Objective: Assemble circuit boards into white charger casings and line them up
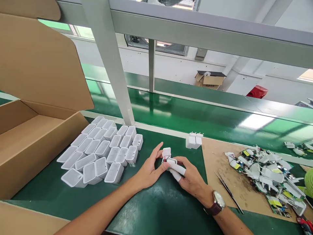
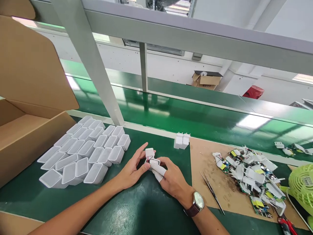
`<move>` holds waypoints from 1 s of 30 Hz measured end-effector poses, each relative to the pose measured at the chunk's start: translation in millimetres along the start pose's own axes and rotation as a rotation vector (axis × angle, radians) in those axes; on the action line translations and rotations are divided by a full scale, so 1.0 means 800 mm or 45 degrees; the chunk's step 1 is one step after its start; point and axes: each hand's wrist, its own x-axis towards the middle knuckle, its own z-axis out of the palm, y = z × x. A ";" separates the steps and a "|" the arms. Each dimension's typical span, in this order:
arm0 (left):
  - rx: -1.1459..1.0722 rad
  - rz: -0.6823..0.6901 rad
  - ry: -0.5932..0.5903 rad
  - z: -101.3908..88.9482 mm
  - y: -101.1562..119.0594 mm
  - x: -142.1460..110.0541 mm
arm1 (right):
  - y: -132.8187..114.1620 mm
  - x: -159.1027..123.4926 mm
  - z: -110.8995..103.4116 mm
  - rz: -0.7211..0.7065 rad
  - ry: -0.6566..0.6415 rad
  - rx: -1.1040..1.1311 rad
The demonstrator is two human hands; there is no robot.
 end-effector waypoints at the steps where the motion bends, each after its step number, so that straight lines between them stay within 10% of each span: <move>1: 0.035 0.019 -0.001 0.001 0.001 -0.002 | 0.000 -0.002 0.000 0.016 0.020 -0.001; 9: 0.221 0.116 0.033 0.008 0.001 -0.005 | 0.006 -0.010 0.006 0.019 -0.007 -0.033; 18: 0.523 0.603 0.088 0.005 0.020 0.002 | 0.005 -0.013 0.006 0.134 -0.140 -0.093; 30: 0.495 0.507 0.169 0.003 0.026 0.001 | 0.004 -0.013 0.009 0.135 -0.141 -0.172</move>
